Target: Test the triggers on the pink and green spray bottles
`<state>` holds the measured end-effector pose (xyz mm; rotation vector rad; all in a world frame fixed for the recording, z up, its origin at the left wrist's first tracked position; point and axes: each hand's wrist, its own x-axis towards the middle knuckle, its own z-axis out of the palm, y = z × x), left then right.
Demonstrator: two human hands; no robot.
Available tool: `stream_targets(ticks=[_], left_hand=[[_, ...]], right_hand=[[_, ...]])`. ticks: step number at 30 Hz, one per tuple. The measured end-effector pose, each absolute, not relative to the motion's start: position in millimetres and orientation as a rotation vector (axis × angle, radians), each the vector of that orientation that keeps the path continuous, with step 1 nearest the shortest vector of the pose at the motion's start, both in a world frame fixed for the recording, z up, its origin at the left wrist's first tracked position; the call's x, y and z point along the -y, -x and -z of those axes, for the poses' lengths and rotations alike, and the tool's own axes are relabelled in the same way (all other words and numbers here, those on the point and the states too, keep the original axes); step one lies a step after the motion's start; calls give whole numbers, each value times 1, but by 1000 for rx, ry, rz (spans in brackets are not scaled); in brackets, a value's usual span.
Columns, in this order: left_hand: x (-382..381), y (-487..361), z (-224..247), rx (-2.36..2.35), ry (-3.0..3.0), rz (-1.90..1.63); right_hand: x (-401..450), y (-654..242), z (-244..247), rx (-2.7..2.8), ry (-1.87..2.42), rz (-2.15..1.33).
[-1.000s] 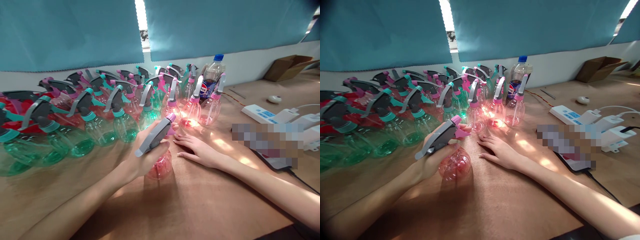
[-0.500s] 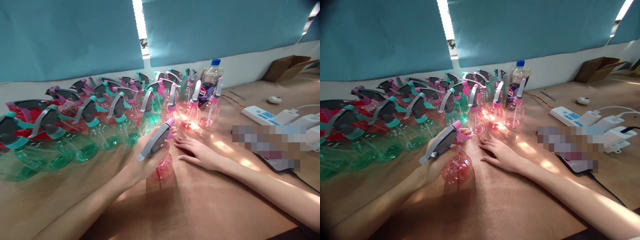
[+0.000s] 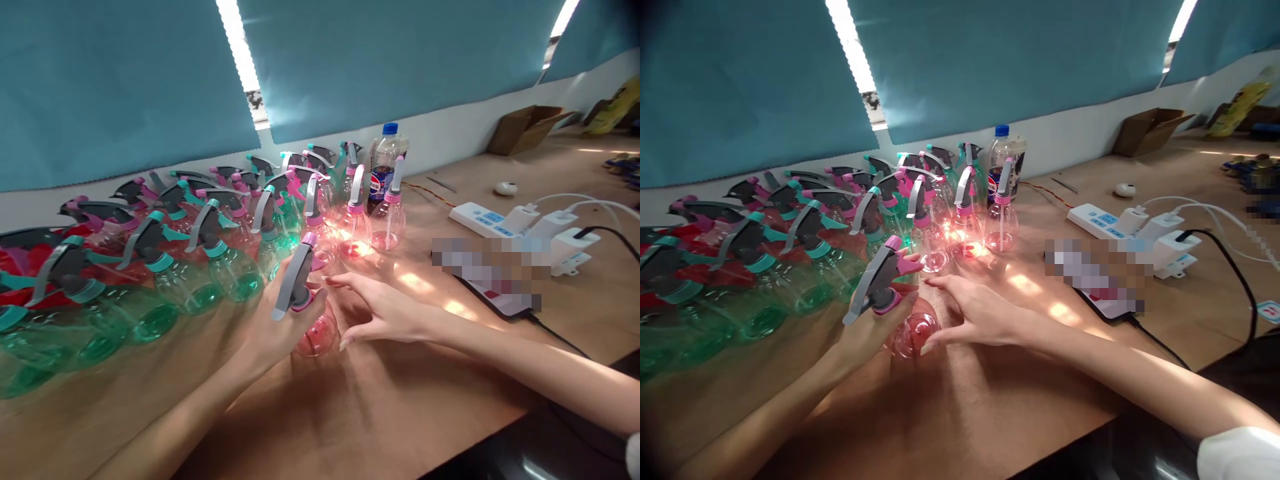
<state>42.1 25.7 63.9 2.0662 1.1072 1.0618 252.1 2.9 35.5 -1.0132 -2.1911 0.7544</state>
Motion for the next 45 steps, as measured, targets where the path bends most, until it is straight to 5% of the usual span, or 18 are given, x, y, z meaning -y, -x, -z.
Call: stream_targets(ticks=[12,22,33,45], left_hand=[[-31,-108,-57,-955,-1962,-1146],[-25,-115,-21,-666,-2042,-668],[-38,-134,-2,-700,-2160,-552],[-47,-147,1,-698,-2188,-549]], right_hand=[[21,-251,-18,1941,1111,-450],[37,-329,-16,1741,1342,-438],[-54,-442,-34,1550,1506,-298],[-109,-447,-12,1584,1498,-317]])
